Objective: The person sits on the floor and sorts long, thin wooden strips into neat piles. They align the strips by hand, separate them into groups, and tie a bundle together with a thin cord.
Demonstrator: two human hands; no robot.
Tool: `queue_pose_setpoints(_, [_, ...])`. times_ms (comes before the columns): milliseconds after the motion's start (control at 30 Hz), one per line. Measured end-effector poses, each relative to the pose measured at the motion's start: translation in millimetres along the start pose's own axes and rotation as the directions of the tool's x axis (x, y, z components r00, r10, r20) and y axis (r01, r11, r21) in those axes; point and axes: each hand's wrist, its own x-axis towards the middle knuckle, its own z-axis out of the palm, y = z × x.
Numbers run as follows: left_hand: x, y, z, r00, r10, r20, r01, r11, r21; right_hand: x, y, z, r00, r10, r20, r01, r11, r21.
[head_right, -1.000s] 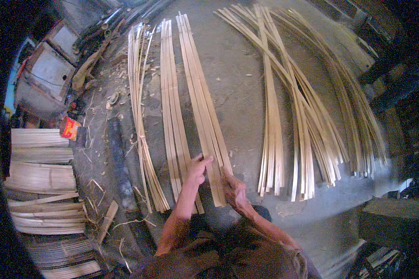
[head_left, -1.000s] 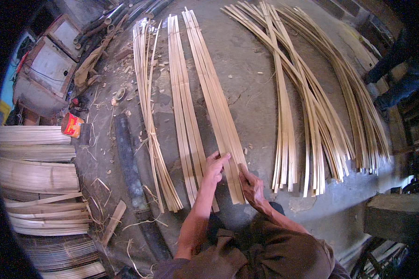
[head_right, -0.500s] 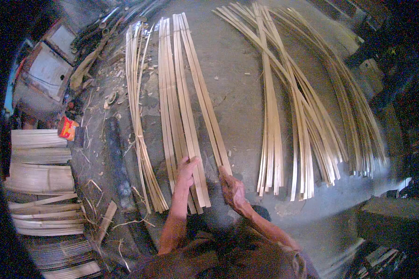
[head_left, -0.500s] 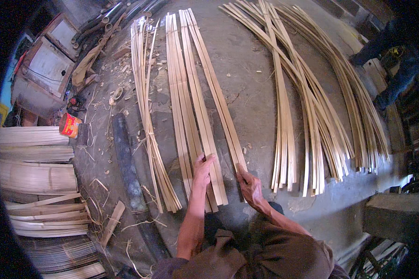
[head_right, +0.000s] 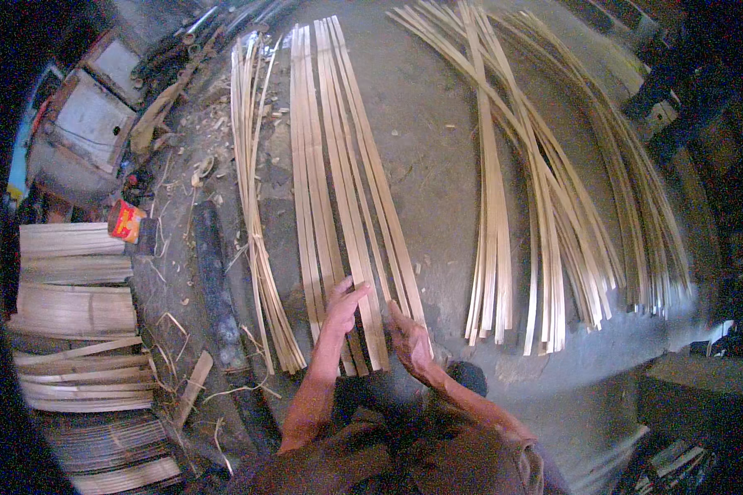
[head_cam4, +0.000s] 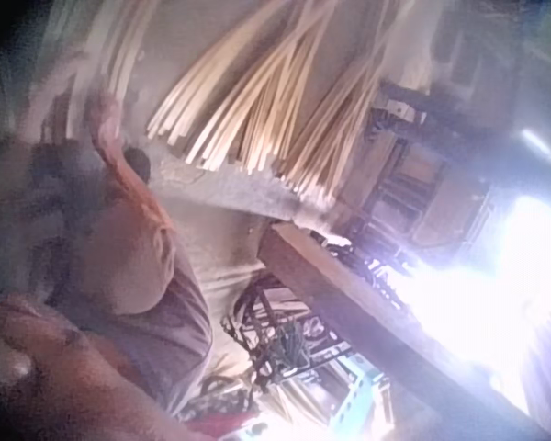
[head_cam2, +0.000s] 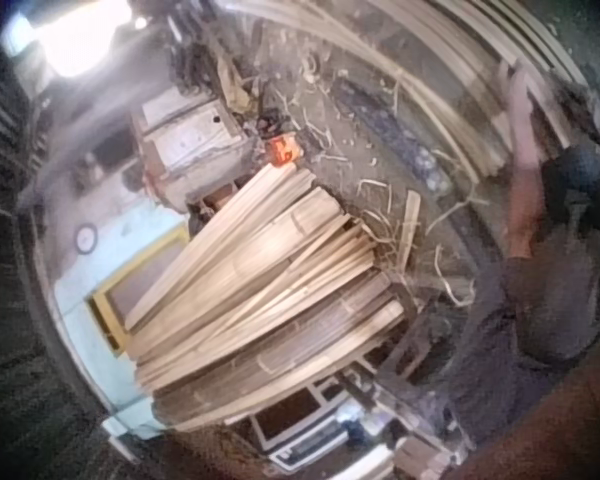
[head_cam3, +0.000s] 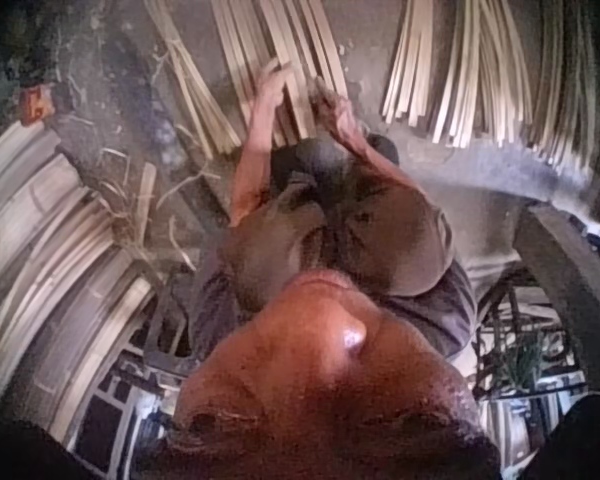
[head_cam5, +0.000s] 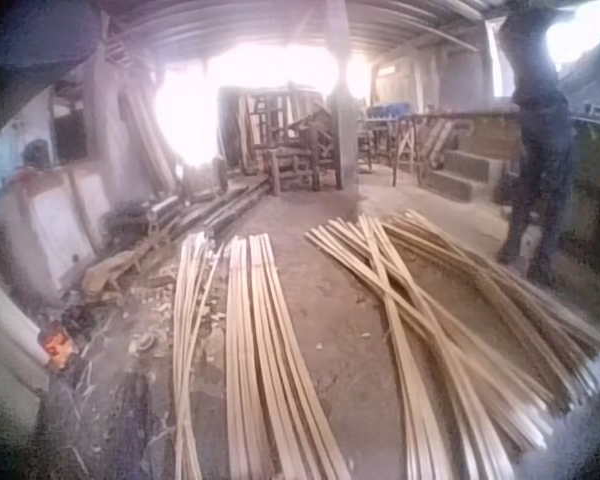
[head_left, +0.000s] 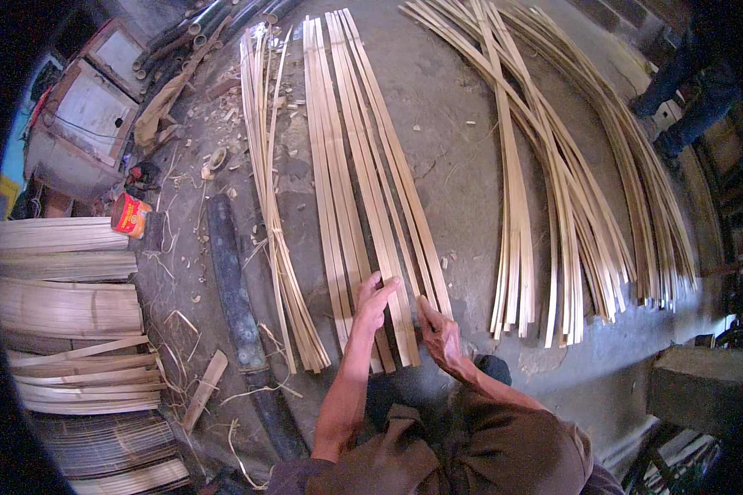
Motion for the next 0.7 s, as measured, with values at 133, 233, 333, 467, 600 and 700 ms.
queue_pose_setpoints(133, [5,-11,-7,0.998,0.035,-0.054,-0.027,0.989,0.148,-2,7,3,0.998,-0.038,0.054,0.039,0.999,-0.021])
queue_pose_setpoints(233, [3,-7,0,0.996,0.051,-0.070,-0.031,0.966,0.257,-2,20,6,0.994,-0.028,0.101,0.034,0.998,-0.058])
queue_pose_setpoints(333, [-1,-2,2,0.994,0.092,-0.062,-0.064,0.932,0.356,-3,17,2,0.989,-0.004,0.150,0.011,0.999,-0.043])
queue_pose_setpoints(467, [3,-5,-9,0.996,0.086,-0.027,-0.073,0.944,0.321,4,15,-1,0.937,0.134,0.322,-0.089,0.985,-0.149])
queue_pose_setpoints(600, [-1,1,-1,1.000,0.006,-0.026,0.000,0.970,0.243,4,25,3,0.967,0.056,0.248,-0.048,0.998,-0.038])
queue_pose_setpoints(700, [-10,8,8,0.998,0.024,-0.055,-0.013,0.982,0.189,3,37,6,0.970,0.031,0.241,-0.029,1.000,-0.012])
